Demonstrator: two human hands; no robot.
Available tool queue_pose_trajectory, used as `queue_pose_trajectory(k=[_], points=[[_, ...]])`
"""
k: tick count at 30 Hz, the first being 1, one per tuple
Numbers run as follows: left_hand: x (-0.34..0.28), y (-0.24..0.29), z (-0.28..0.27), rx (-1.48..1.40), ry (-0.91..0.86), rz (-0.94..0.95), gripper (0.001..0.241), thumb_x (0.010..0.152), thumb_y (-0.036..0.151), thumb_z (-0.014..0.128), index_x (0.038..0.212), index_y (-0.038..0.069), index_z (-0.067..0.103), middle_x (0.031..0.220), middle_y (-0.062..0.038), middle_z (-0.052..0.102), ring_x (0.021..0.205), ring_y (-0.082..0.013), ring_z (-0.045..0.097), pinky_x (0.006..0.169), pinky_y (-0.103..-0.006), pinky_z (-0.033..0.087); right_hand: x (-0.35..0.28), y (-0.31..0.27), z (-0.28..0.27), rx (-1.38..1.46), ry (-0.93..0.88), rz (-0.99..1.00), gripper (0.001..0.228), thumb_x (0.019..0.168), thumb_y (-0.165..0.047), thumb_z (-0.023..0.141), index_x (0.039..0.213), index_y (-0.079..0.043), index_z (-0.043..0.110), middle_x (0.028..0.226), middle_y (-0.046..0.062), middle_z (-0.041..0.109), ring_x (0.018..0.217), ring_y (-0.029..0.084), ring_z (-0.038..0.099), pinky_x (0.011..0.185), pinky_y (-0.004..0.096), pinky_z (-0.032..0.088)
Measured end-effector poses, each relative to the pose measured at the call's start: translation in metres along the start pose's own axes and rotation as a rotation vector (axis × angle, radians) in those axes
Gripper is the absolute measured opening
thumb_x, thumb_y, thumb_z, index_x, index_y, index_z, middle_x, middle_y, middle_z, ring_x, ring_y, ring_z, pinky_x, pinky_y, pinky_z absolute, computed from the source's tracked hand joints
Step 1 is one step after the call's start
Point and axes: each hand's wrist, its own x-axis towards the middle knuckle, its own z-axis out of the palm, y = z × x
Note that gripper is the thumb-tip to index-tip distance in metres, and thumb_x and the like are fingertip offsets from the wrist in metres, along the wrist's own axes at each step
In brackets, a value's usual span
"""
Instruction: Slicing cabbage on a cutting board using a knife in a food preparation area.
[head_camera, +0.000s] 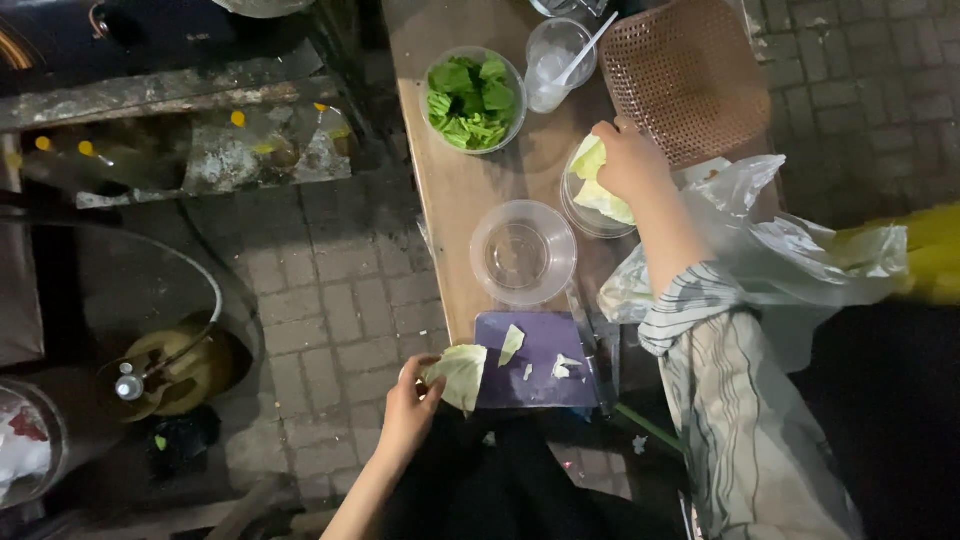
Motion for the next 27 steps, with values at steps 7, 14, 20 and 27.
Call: queue_pose_trajectory(k=[7,14,20,27], points=[[0.000,0.001,-0.005,-0.014,0.030,-0.022,0.028,0.094,0.024,0.063,0.122,0.021,0.064,0.075,-0.005,0.060,0.066,-0.0169,0.052,0.072,-0.0307,0.043,0.001,-0.016,-0.008,-0.136,-0.045,0.020,0.061,0.085,-0.002,0.055,0.141,-0.025,0.053,0.162,0.007,0.035,0.131,0.041,0.046,0.094,0.056,0.049],[0.005,-0.001,-0.007,0.008,0.031,-0.008,0.030,0.094,0.023,0.064,0.124,0.023,0.062,0.109,-0.002,0.074,0.079,-0.0180,0.065,0.077,-0.0326,0.051,-0.006,-0.028,-0.020,-0.108,-0.058,0.026,0.070,0.086,0.004,0.050,0.150,-0.026,0.046,0.163,0.008,0.032,0.139,0.037,0.041,0.099,0.054,0.047],[0.002,0.000,-0.010,-0.036,0.040,0.012,0.029,0.093,0.025,0.064,0.121,0.023,0.066,0.087,-0.004,0.068,0.072,-0.0167,0.060,0.076,-0.0304,0.049,-0.009,-0.024,-0.016,-0.068,0.002,0.001,0.073,0.083,0.005,0.048,0.150,-0.024,0.046,0.160,0.009,0.035,0.129,0.040,0.049,0.094,0.056,0.049],[0.008,-0.006,-0.009,-0.083,0.040,0.039,0.029,0.088,0.018,0.065,0.117,0.023,0.068,0.110,-0.001,0.078,0.088,-0.0161,0.073,0.082,-0.0295,0.052,-0.045,-0.024,0.007,-0.084,0.446,-0.090,0.085,0.073,-0.001,0.066,0.152,-0.022,0.042,0.151,0.009,0.047,0.124,0.038,0.052,0.098,0.054,0.045]])
